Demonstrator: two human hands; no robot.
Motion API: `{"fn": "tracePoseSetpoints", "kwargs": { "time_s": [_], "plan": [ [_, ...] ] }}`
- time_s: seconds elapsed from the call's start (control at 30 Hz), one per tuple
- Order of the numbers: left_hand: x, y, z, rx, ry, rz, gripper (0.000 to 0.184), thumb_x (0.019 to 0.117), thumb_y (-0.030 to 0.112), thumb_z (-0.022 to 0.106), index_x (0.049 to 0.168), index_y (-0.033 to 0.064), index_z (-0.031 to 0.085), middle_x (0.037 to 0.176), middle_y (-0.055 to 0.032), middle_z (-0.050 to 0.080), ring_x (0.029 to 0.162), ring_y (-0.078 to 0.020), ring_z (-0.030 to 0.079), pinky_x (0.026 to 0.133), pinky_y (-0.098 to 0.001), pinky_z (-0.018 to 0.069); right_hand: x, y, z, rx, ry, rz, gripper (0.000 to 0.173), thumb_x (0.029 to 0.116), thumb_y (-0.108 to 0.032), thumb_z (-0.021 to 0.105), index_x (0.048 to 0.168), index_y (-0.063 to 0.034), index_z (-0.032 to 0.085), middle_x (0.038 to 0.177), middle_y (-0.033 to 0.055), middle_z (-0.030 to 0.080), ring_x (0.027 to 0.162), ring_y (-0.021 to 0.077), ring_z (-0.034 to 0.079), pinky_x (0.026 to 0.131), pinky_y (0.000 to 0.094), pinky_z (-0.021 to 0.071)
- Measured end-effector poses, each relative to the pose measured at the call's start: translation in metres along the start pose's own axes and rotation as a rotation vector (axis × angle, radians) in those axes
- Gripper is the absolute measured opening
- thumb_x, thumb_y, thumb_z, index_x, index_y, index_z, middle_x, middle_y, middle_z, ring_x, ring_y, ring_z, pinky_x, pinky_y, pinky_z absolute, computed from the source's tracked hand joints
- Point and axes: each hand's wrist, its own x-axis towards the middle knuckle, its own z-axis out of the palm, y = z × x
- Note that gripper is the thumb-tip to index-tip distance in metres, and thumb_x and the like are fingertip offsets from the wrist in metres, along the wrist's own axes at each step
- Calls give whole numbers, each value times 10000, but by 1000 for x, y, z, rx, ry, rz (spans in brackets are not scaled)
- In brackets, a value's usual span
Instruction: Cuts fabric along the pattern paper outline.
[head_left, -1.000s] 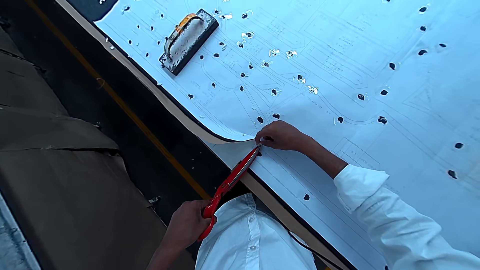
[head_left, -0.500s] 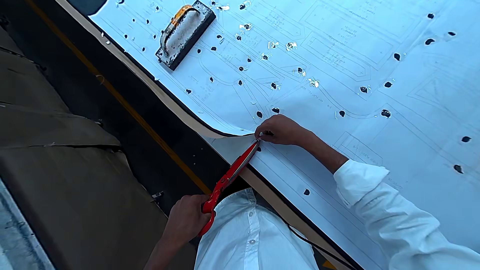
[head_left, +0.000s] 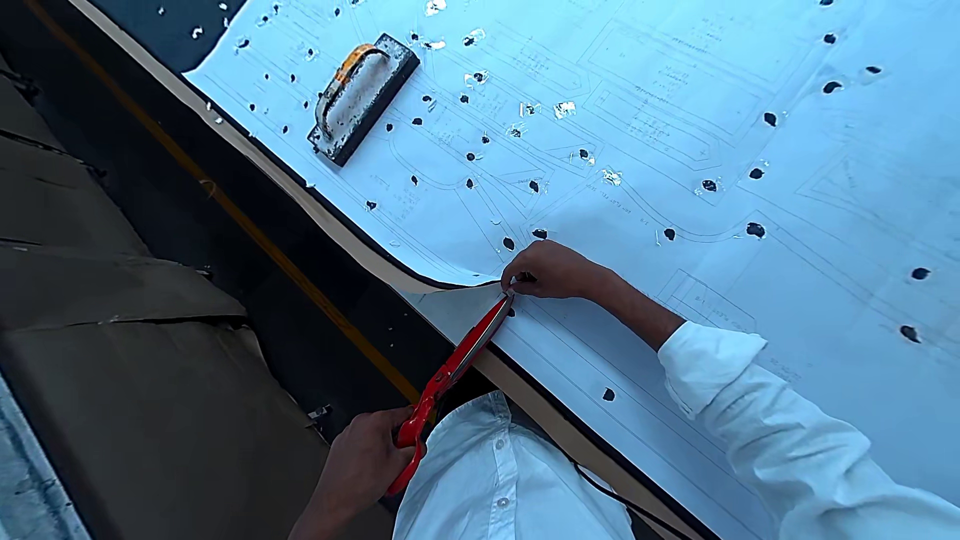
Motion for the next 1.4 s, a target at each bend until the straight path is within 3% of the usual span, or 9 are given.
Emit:
{"fn": "tracePoseSetpoints", "kwargs": {
  "time_s": [0.33,0.9,1.4],
  "plan": [
    [-5,11,-1,91,35,-20,233,849,196,748,1064,111,781,886,-124,747,851,-346,713,764,-605,537,0,5,0,48,16,-34,105,958,-83,673,991,-47,766,739,64,691,657,180,630,681,394,513],
    [-1,9,2,27,63,15,291,845,164,734,1130,134,782,976,-81,772,885,-297,729,800,-585,552,1,10,-1,96,18,-45,101,964,-90,673,992,-47,760,713,50,662,631,153,588,657,365,489],
    [1,11,-3,65,96,37,216,834,75,773,1042,131,794,923,-55,773,841,-270,723,779,-573,549,3,7,-4,111,-2,-22,106,962,-113,681,995,-54,763,685,28,644,585,118,547,608,329,466]
  ]
}}
